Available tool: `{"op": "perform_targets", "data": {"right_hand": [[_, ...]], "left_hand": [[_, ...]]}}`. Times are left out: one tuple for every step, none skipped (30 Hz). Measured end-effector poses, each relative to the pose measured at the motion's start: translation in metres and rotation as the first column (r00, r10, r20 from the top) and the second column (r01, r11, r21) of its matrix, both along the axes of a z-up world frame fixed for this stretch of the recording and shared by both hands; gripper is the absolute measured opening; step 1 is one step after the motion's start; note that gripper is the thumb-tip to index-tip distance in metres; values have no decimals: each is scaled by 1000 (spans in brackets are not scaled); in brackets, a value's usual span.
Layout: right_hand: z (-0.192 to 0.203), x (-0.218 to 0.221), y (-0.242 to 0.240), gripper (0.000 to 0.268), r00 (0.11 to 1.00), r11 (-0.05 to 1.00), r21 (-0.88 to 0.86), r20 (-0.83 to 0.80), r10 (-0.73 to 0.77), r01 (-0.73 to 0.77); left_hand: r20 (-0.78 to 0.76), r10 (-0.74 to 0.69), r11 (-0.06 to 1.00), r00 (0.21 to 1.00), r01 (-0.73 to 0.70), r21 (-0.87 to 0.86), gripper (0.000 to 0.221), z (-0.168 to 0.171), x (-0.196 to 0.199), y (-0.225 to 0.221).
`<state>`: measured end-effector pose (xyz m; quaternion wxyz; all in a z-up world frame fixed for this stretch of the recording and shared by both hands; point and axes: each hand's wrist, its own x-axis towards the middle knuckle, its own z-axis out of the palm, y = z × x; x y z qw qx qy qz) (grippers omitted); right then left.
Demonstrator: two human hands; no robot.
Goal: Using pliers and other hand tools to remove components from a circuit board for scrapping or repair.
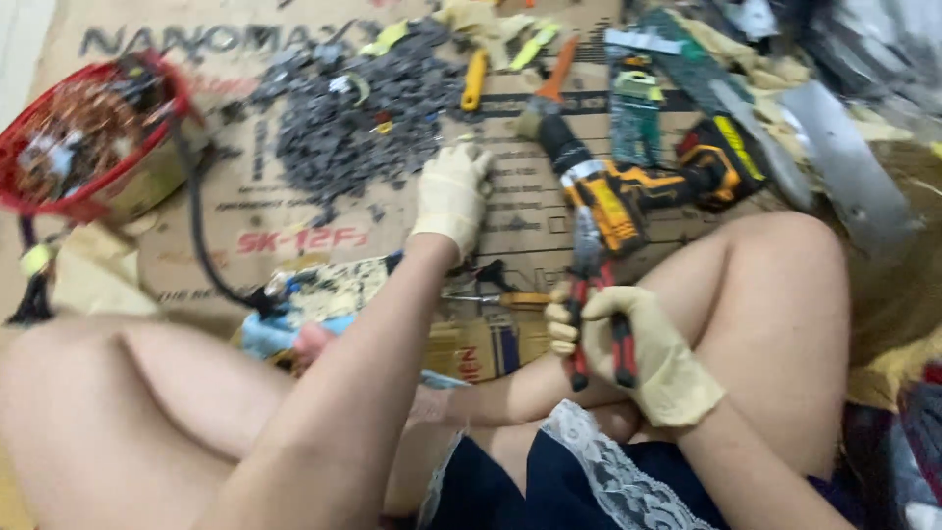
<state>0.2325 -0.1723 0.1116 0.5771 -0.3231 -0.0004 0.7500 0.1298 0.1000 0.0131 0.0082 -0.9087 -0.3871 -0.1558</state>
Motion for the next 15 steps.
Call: {"op": "perform_targets", "data": {"right_hand": [[-1,0,-1,33,1000,1000,10,-4,-22,22],[-2,-1,-1,34,1000,1000,-3,-22,-1,1],[-4,-5,0,35,998,999,-17,-49,31,-32],[-7,-6,-2,35,998,1000,-8,-60,21,-21],[-8,-6,-1,35,1000,1000,-10,-22,19,-19],[-9,-8,0,35,1000,1000,-12,15,17,-17],[4,-11,2,35,1000,1000,1,13,26,-26],[17,-15,2,30,998,1000,4,68,-9,9],[29,-21,2,27,992,999,3,121,-34,34],[52,-34,13,27,993,1000,11,116,-17,16],[75,-50,23,18,963,953,-256,252,-99,165],[98,-66,33,18,906,815,-478,403,-128,328],[74,-50,24,18,914,829,-475,392,-100,294],[49,-35,17,17,892,814,-486,444,-83,318],[24,-19,13,16,865,800,-491,497,-68,345]], "left_hand": [[-4,-22,1000,1000,22,10,33,-8,6,5],[16,-34,999,999,33,10,22,-17,11,10],[29,-34,999,999,33,8,12,-27,9,17],[17,-45,999,999,44,15,12,-15,10,4],[70,35,992,997,-43,116,2,0,8,-7],[131,107,968,986,-133,212,11,14,5,-18],[130,114,964,985,-141,225,11,16,2,-21],[212,132,978,968,-162,129,9,18,-3,-25],[288,167,983,943,-182,26,7,18,-12,-31],[284,182,979,941,-200,34,7,17,-21,-33],[386,246,969,889,-212,-129,6,15,-34,-36],[475,320,937,820,-201,-286,7,12,-49,-39],[468,345,932,813,-236,-276,7,32,-65,-40],[705,514,854,489,-208,-478,13,52,-81,-41],[775,628,778,71,-84,-623,23,73,-96,-42]]}}
